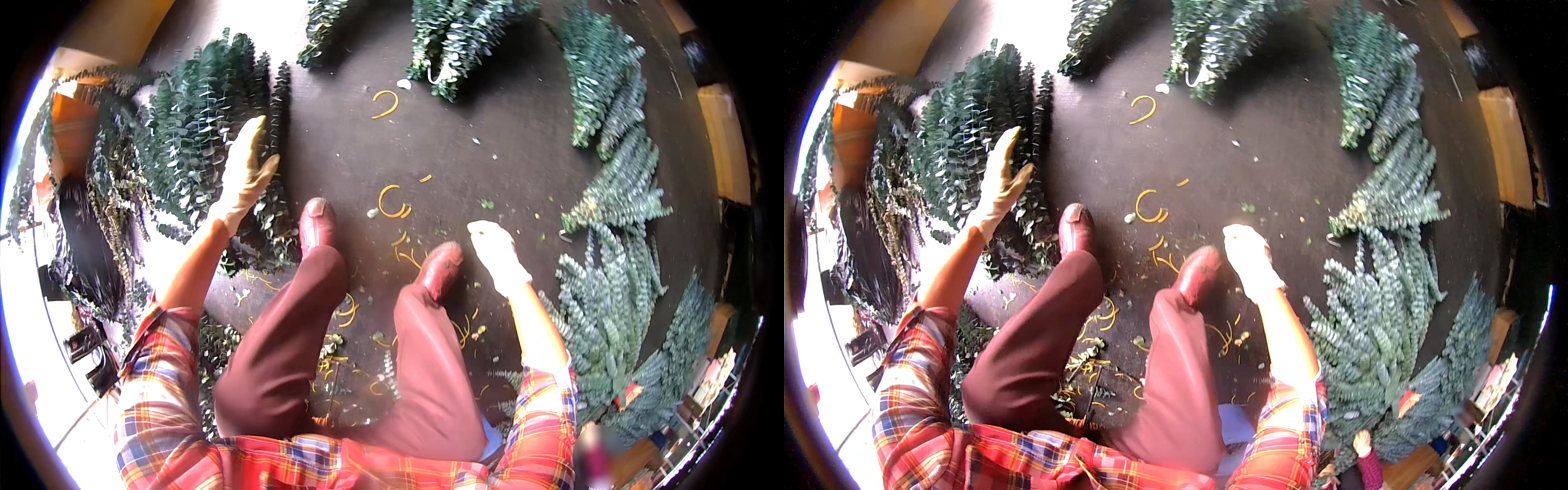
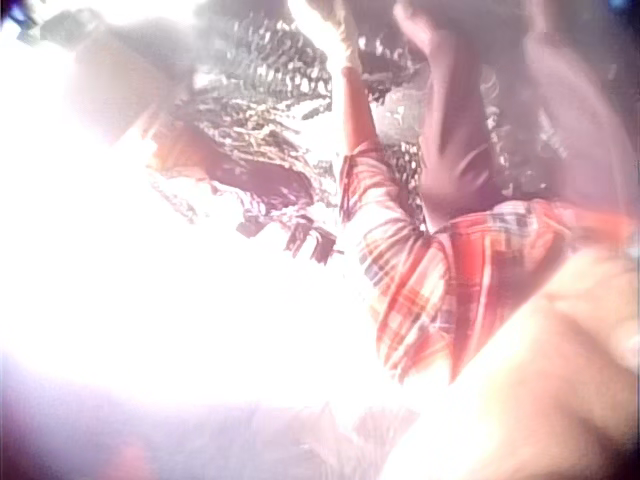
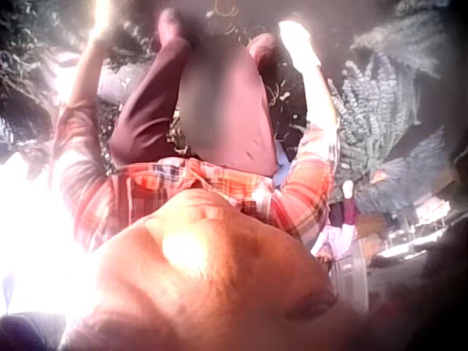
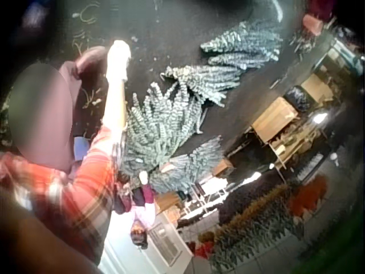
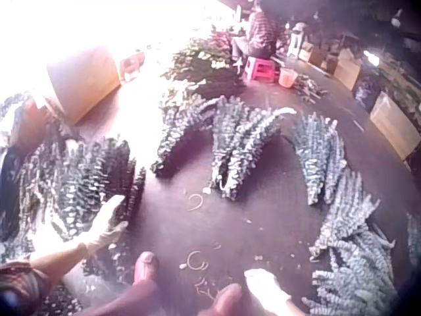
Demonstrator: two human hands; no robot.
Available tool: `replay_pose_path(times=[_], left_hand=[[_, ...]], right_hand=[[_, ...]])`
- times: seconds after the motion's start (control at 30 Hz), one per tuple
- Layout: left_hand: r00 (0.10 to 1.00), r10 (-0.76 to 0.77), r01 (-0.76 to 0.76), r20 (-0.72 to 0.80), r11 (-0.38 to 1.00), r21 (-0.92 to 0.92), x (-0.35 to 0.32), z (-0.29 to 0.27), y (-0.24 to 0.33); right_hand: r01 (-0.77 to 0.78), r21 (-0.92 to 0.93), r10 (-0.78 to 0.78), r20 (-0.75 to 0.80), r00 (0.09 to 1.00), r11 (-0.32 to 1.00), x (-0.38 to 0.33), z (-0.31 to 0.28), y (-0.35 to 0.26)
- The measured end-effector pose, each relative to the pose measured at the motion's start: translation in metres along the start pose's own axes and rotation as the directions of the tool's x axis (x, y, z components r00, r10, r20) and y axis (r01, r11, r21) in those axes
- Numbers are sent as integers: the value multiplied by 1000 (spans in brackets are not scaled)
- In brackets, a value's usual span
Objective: The person sits on the floor and repeatedly picks up artificial eucalyptus stems, aligns them, and secures them with rubber bands. They place the bundled stems into a blue bowl and continue processing additional stems from the surrounding pile.
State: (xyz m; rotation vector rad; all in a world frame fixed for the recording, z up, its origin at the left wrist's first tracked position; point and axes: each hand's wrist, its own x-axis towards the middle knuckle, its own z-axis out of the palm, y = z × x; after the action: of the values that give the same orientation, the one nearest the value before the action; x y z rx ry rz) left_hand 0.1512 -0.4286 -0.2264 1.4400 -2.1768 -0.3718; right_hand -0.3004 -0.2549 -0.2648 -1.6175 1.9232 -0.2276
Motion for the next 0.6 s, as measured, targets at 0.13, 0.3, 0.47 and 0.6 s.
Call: replay_pose_path(times=[0.13, 0.3, 0.47, 0.6], left_hand=[[948, -312, 317, 53, 939, -134, 63, 56, -42], [850, -519, 501, 85, 748, -436, 139, 120, -126], [716, -645, 580, 267, 337, -742, 183, 146, -181], [692, -569, 680, 444, 309, -665, 221, 153, -163]], right_hand=[[60, 153, -66, 31, 997, 986, 105, 7, -59], [-197, 612, 89, 202, 975, 766, 213, -5, -124], [-217, 800, -76, 310, 948, 560, 265, 15, -139], [-200, 855, -221, 339, 915, 479, 281, 34, -134]])
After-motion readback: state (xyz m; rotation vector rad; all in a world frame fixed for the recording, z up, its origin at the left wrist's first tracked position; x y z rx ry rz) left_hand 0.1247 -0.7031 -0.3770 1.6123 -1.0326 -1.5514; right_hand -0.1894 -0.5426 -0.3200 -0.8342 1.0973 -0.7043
